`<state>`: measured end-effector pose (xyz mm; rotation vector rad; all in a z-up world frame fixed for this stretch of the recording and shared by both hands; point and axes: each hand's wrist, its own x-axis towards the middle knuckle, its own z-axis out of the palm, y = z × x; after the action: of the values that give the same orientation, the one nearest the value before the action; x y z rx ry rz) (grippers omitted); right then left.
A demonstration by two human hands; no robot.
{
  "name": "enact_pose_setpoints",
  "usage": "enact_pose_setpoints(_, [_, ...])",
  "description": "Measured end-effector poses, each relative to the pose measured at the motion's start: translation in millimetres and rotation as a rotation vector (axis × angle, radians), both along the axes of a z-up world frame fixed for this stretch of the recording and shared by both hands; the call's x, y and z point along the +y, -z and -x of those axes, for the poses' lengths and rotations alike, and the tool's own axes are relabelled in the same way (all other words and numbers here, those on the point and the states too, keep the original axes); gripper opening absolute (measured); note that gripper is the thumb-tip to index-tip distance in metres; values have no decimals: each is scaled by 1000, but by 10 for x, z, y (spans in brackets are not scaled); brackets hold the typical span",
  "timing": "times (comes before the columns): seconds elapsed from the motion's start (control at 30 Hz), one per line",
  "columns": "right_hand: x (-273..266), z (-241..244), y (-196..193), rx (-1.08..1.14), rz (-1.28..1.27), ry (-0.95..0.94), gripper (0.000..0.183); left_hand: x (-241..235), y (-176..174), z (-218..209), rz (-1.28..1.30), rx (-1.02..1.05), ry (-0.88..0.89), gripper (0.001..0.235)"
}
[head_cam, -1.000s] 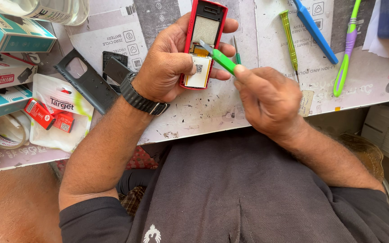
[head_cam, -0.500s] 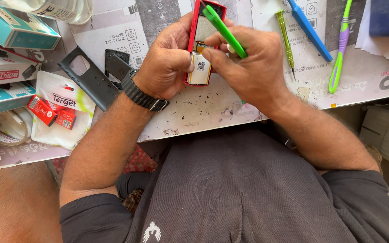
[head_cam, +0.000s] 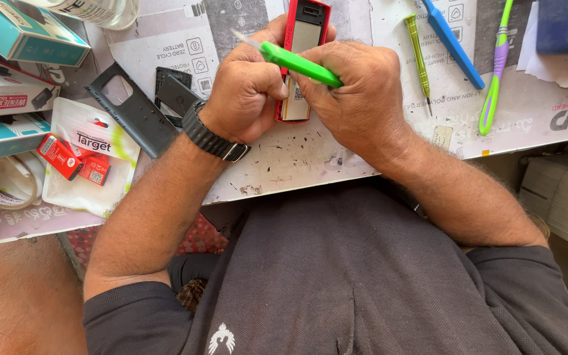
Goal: The person disassembles a red mobile phone on a cluttered workbench. They use a green screwdriver to pry open the casing and remove the screen assembly, then use a green toothbrush to clean the internal components.
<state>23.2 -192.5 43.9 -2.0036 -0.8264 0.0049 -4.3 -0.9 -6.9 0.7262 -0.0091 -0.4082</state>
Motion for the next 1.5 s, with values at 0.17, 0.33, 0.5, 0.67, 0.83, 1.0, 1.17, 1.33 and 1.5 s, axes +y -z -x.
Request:
enact_pose_setpoints(0.17, [34, -11, -5, -157, 104, -6, 14, -26, 33, 2, -17, -43, 20, 93])
enact_pose_setpoints(0.33, [58, -34, 14, -276, 180, -46, 27, -43, 84, 17, -22, -2, 5, 70])
enact_pose_setpoints(0.5, [29, -105, 90, -348, 216, -59, 25, -42, 90, 21, -34, -48, -2, 77])
enact_pose_setpoints(0.67, [18, -155, 178, -314, 187, -63, 20, -41, 12, 35, -96, -17, 1, 78])
enact_pose_setpoints(0.83, [3, -146, 205, -191, 91, -49, 15, -25, 13, 16, -25, -18, 1, 74])
enact_pose_setpoints(1.0, [-15, -164, 167, -59, -6, -50, 10, -33, 19, 19, 25, 1, -1, 79])
enact_pose_setpoints(1.17, [-79, -140, 84, -25, -13, -70, 7, -50, -54, 10, 35, 55, -21, 87])
enact_pose_setpoints(1.33, [-69, -81, 60, -90, 26, -62, 7, -38, -61, 19, 6, 32, -45, 90])
enact_pose_setpoints(1.5, [-19, -56, 68, -125, 43, -47, 9, -30, -26, 18, -58, -6, -34, 94])
